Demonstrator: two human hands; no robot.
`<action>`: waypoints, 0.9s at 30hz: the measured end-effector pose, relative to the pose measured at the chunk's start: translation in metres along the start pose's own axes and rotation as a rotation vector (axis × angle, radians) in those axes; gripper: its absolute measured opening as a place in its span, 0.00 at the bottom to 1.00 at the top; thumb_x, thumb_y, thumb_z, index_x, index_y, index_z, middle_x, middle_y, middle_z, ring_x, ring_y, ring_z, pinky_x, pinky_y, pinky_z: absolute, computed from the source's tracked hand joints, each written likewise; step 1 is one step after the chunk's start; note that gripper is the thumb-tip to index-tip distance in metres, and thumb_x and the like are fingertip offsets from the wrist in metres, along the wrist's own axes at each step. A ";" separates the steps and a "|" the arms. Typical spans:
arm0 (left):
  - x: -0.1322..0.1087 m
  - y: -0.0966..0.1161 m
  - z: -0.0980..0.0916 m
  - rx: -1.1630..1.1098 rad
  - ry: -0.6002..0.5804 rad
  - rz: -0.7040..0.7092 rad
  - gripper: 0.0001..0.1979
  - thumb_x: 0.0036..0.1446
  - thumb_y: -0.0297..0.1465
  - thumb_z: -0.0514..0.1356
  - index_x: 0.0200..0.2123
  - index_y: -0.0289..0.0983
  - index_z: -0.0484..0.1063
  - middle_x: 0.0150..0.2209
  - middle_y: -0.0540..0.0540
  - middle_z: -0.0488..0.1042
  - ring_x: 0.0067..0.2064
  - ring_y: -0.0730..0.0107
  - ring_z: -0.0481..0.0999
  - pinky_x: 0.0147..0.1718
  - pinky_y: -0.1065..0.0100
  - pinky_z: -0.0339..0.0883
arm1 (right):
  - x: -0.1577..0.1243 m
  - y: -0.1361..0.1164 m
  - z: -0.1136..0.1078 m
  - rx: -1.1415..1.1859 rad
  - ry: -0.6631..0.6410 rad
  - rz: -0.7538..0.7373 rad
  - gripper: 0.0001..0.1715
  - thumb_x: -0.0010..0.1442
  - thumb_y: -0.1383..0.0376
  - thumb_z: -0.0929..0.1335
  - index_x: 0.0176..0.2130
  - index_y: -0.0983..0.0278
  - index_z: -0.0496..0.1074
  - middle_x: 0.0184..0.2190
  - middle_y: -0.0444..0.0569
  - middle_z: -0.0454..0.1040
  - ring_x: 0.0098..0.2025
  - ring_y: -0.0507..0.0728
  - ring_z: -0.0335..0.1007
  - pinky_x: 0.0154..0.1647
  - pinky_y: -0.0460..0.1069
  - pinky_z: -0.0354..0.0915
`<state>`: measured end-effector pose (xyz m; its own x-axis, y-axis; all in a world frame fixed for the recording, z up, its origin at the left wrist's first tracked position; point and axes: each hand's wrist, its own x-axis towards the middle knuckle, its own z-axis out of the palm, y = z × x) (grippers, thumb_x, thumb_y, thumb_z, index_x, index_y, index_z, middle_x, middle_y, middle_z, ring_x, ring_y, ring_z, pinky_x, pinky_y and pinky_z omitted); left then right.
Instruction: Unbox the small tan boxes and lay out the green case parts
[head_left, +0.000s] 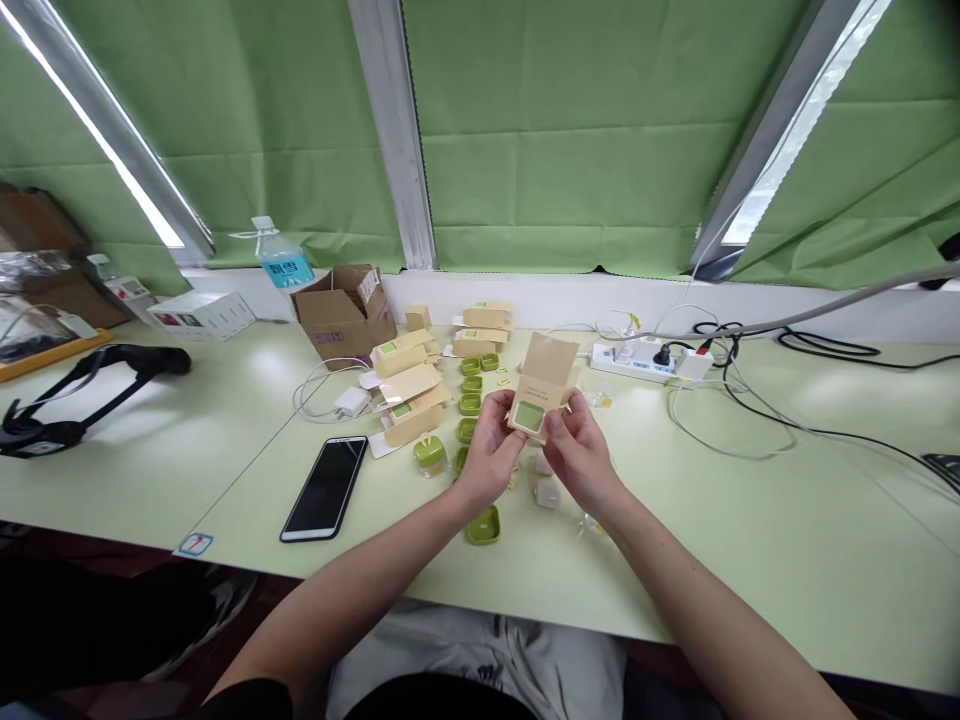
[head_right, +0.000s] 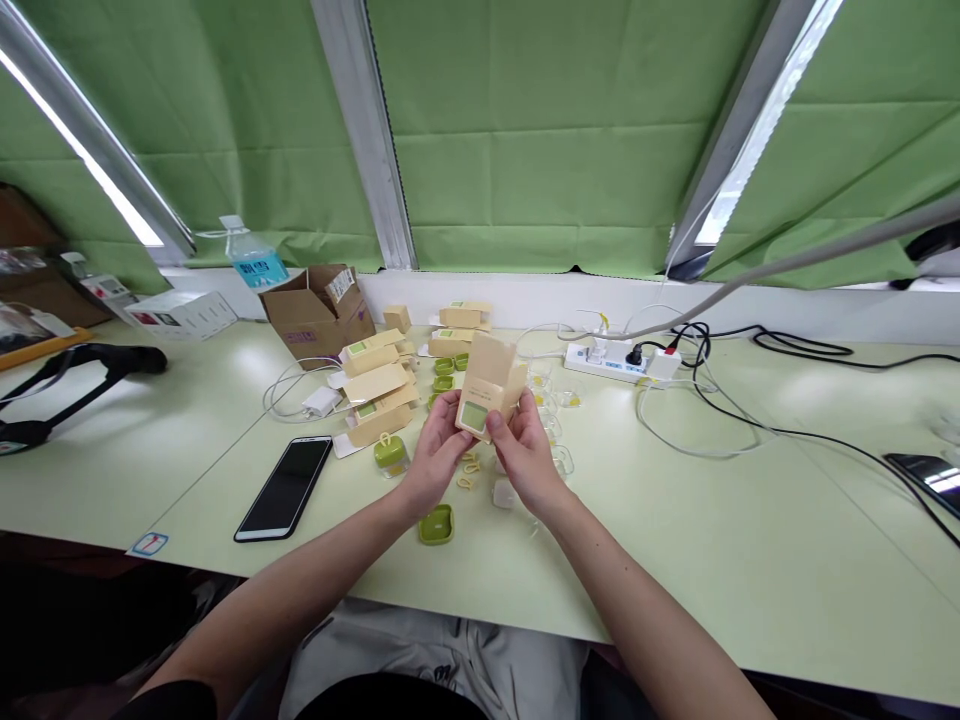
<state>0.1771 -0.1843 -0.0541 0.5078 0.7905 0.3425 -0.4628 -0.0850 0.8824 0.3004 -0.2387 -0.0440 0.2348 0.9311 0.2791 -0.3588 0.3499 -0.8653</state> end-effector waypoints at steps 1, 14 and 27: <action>0.000 -0.002 0.000 -0.006 0.011 -0.004 0.23 0.59 0.37 0.70 0.53 0.41 0.66 0.53 0.43 0.75 0.54 0.60 0.75 0.55 0.60 0.70 | 0.000 0.001 0.000 -0.010 -0.007 -0.014 0.34 0.57 0.44 0.79 0.55 0.52 0.67 0.61 0.50 0.79 0.67 0.62 0.72 0.69 0.60 0.69; 0.002 0.005 0.004 -0.262 0.072 -0.215 0.30 0.39 0.20 0.62 0.48 0.44 0.65 0.50 0.50 0.76 0.48 0.68 0.76 0.42 0.69 0.68 | -0.004 0.002 0.005 -0.102 0.043 -0.077 0.36 0.55 0.46 0.81 0.55 0.53 0.69 0.60 0.51 0.78 0.64 0.63 0.74 0.69 0.59 0.70; -0.002 0.007 0.001 0.071 0.055 0.051 0.19 0.63 0.40 0.67 0.52 0.42 0.67 0.55 0.42 0.72 0.57 0.58 0.72 0.53 0.60 0.69 | 0.003 0.000 -0.001 0.052 0.078 -0.041 0.31 0.59 0.44 0.78 0.54 0.51 0.69 0.59 0.48 0.81 0.64 0.63 0.76 0.63 0.61 0.74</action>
<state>0.1735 -0.1869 -0.0479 0.4438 0.8158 0.3708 -0.4330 -0.1670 0.8858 0.3020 -0.2359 -0.0436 0.3195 0.9057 0.2785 -0.3934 0.3942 -0.8306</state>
